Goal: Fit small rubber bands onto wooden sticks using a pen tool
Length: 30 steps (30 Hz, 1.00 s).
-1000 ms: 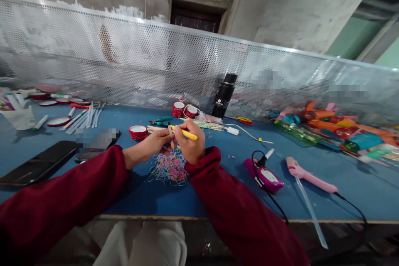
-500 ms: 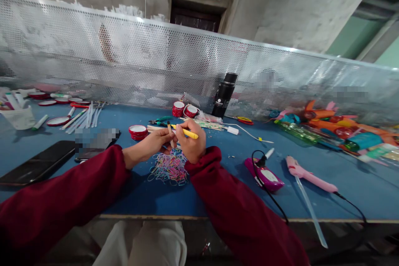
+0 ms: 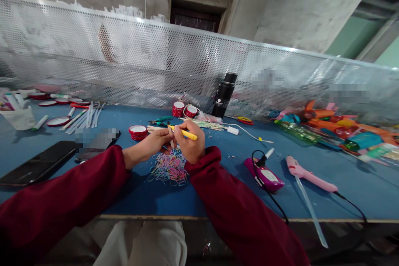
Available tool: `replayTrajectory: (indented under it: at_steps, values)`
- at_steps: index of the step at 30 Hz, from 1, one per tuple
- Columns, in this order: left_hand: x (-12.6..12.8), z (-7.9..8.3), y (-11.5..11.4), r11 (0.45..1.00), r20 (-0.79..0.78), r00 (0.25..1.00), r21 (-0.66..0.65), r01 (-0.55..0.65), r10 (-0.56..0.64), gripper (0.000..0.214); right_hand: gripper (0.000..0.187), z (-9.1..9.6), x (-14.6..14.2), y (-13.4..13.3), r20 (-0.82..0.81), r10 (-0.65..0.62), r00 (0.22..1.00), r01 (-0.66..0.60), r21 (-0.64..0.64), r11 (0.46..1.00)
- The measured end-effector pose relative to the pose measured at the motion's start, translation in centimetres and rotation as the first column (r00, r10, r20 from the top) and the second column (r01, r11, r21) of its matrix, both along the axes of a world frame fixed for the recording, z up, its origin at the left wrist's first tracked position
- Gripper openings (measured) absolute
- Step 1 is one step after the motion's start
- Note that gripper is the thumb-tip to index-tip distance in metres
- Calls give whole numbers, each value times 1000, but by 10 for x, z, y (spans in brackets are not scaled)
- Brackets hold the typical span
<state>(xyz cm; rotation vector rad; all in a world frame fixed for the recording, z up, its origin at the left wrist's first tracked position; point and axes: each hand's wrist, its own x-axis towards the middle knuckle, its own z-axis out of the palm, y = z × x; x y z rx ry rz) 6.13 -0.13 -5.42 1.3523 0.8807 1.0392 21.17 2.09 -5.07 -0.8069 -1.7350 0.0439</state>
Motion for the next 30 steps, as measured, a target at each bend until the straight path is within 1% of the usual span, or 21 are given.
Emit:
replayTrajectory:
  at_steps: [4, 10, 16, 21, 23, 26, 30]
  values:
    - [0, 1, 0, 1000, -14, 1000, -9, -21, 21, 21, 20, 0, 0, 0, 2, -17, 1000, 17, -1, 1000]
    - [1, 2, -2, 1000, -30, 999, -2, -11, 11, 23, 20, -1, 0, 1, -3, -12, 1000, 12, 13, 1000]
    - [0, 3, -2, 1000, -32, 999, -12, -22, 21, 22, 20, 0, 1, 1, -24, 6, 1000, -6, -12, 1000]
    - [0, 4, -2, 1000, -26, 1000, -14, -16, 15, 24, 20, 1, 0, 0, 13, -17, 1000, 17, 7, 1000]
    - [0, 4, -3, 1000, -21, 1000, -19, -21, 21, 22, 21, 1, 0, 0, 3, -20, 1000, 20, 7, 1000]
    - [0, 4, -2, 1000, -15, 1000, -18, -20, 20, 21, 20, 1, 0, -1, -17, -13, 1000, 13, 5, 1000]
    - [0, 1, -1, 1000, -9, 1000, 8, -2, 2, 23, 19, 0, -2, -3, 9, 13, 1000, -13, -17, 1000]
